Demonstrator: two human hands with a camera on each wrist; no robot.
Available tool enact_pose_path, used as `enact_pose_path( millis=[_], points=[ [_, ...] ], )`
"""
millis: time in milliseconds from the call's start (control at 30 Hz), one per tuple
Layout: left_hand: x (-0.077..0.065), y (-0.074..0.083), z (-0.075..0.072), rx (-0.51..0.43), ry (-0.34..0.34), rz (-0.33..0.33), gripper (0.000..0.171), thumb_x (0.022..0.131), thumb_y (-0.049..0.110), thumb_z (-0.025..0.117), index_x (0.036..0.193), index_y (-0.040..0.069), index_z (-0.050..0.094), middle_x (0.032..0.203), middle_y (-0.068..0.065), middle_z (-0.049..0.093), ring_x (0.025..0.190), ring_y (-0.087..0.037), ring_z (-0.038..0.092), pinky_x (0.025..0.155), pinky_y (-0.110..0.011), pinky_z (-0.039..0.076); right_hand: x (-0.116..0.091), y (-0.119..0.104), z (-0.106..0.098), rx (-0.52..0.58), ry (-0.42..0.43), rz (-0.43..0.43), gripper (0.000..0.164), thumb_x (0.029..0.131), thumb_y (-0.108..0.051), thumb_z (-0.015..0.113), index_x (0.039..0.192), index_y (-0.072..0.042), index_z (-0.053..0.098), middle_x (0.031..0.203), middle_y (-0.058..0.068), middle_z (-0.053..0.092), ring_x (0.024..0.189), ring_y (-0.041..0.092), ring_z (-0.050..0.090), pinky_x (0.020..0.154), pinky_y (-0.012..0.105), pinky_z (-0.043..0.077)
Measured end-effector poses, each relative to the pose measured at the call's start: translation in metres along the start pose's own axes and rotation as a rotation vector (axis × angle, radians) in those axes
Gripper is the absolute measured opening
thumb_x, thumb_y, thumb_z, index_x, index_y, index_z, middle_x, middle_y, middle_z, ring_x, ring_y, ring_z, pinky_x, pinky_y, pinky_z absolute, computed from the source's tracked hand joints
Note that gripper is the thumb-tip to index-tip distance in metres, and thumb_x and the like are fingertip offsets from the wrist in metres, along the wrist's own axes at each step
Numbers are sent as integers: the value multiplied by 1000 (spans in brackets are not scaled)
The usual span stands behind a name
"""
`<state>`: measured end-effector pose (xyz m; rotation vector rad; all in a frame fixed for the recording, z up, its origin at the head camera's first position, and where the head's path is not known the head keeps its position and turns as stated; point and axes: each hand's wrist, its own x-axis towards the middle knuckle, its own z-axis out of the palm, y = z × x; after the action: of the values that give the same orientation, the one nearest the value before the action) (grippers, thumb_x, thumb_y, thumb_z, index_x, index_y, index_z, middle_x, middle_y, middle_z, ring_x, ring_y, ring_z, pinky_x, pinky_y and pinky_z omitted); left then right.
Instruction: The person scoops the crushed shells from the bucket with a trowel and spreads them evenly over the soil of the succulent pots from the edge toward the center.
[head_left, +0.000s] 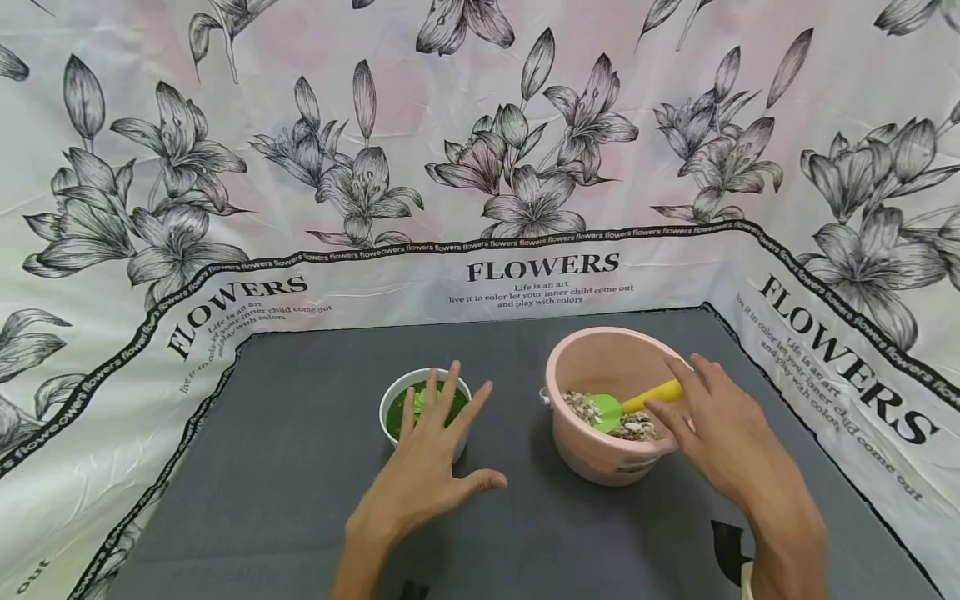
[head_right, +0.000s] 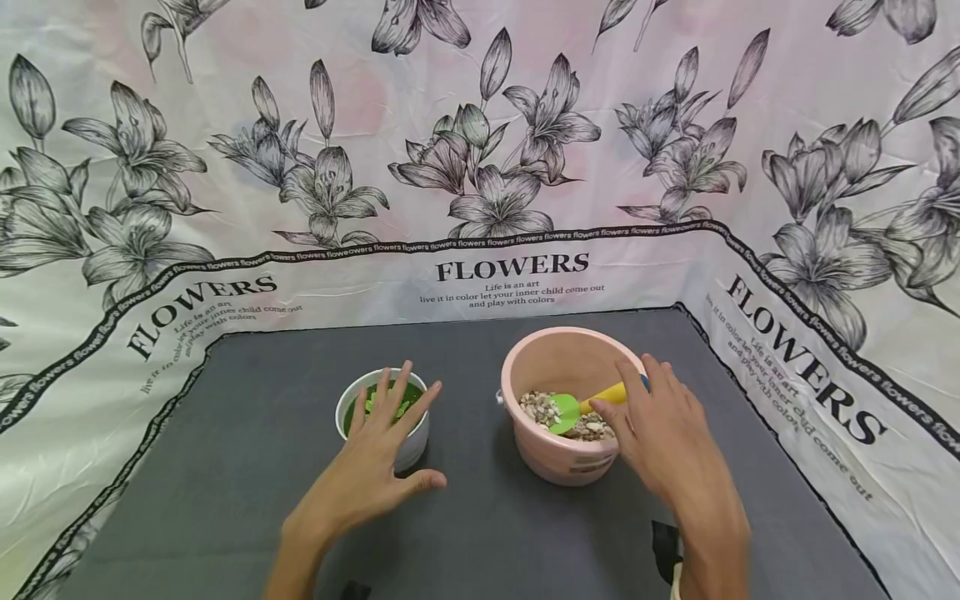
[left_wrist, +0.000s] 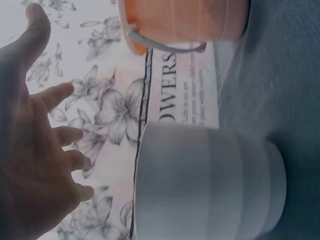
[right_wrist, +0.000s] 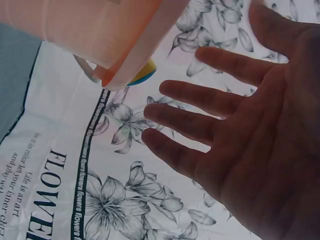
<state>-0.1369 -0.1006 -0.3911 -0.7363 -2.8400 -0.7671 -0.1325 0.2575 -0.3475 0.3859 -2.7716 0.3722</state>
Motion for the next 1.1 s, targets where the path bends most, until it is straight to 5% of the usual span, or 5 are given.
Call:
enact_pose_path(
  millis=[233, 500, 700, 867, 1100],
  points=[
    [28, 20, 15, -60, 13, 1, 105, 88, 73, 65, 168, 39, 6, 178, 4, -7, 166, -32, -1, 131, -66, 13, 24, 0, 0, -31, -20, -156, 60, 91, -21, 81, 141, 1, 57, 133, 24, 68, 114, 45, 69, 94, 60, 55],
    [62, 48, 45, -109, 12, 88, 100, 94, 64, 67, 170, 23, 16, 178, -7, 9, 163, -38, 20, 123, -60, 38, 39, 6, 14, -120, -126, -167, 42, 81, -8, 88, 119, -6, 72, 109, 8, 77, 93, 28, 73, 86, 53, 57],
    [74, 61, 61, -112, 9, 126, 101, 95, 59, 69, 168, 10, 19, 177, -16, 5, 164, -34, 17, 127, -51, 36, 43, 16, 26, -128, -118, -190, 23, 77, 2, 85, 95, -11, 79, 89, 1, 79, 71, 17, 66, 73, 43, 53],
    [77, 63, 68, -146, -21, 73, 109, 93, 61, 70, 169, 9, 12, 178, -12, 3, 165, -27, 12, 128, -49, 34, 45, 17, 29, -107, -125, -169, 33, 73, 14, 78, 73, -18, 74, 67, -9, 67, 59, 7, 47, 64, 31, 39],
    [76, 61, 68, -143, -36, 43, 110, 92, 65, 69, 169, 11, 12, 178, -8, 7, 166, -25, 13, 128, -52, 33, 38, 17, 20, -164, -20, -156, 28, 73, 13, 82, 83, -13, 80, 80, -1, 77, 72, 20, 63, 73, 44, 44]
  ],
)
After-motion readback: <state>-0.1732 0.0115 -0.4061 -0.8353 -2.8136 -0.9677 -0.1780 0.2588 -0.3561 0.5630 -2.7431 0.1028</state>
